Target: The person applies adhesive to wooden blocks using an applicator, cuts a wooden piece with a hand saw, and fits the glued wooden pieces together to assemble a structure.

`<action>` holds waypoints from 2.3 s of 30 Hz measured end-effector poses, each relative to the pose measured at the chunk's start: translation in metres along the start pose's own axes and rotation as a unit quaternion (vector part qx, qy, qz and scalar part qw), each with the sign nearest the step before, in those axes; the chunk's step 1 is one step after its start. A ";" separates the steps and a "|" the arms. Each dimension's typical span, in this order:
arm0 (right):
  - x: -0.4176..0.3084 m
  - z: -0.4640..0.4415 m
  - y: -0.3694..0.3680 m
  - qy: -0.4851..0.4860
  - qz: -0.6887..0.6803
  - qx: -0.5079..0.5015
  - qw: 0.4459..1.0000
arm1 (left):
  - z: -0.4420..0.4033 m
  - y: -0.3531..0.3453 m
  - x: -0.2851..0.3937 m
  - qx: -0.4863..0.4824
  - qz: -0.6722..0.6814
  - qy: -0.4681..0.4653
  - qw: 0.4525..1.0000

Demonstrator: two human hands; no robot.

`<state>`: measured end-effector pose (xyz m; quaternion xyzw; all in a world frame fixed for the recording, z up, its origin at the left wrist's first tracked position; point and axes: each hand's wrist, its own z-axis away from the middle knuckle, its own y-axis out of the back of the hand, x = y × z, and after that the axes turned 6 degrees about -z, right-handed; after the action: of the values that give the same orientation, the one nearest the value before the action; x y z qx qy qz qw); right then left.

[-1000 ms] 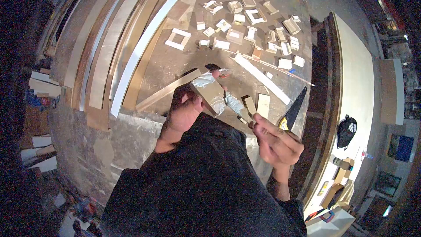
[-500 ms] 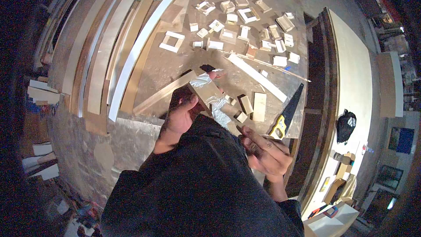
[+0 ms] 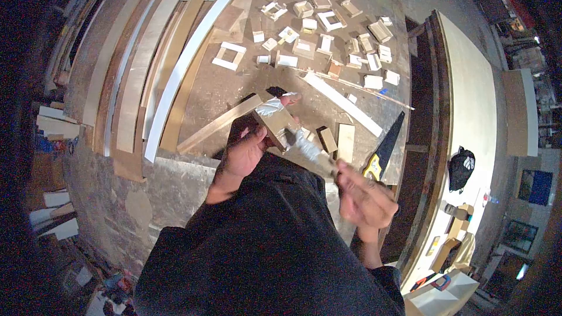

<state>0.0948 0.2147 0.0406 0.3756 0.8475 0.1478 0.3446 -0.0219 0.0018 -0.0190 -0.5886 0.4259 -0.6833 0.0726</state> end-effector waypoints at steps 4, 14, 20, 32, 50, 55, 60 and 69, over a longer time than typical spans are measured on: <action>0.001 -0.005 -0.006 -0.021 -0.037 -0.039 0.998 | -0.002 0.003 -0.002 0.006 -0.003 0.005 1.000; 0.011 -0.011 -0.017 -0.033 0.000 0.018 0.999 | -0.007 0.004 -0.003 0.004 -0.003 -0.010 1.000; 0.012 -0.008 -0.011 0.001 -0.040 -0.040 0.998 | -0.007 0.012 -0.005 0.026 -0.020 0.017 0.999; 0.022 -0.006 -0.013 -0.016 -0.081 -0.004 0.997 | -0.012 0.009 -0.006 0.006 -0.010 0.017 1.000; 0.009 -0.009 -0.013 0.015 -0.117 -0.096 0.988 | -0.003 0.019 -0.006 0.015 0.003 0.022 1.000; 0.016 -0.014 -0.027 -0.059 -0.080 0.033 0.995 | -0.001 0.020 -0.008 0.017 0.021 0.009 1.000; 0.009 -0.003 -0.023 -0.040 -0.090 -0.073 0.992 | 0.000 0.025 -0.013 0.008 -0.018 0.008 1.000; 0.021 -0.023 -0.033 -0.082 -0.108 0.020 0.991 | 0.014 0.029 -0.014 0.002 -0.013 0.078 0.997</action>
<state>0.0510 0.2083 0.0307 0.2998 0.8549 0.0615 0.4190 -0.0171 -0.0150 -0.0497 -0.5386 0.4212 -0.7291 0.0310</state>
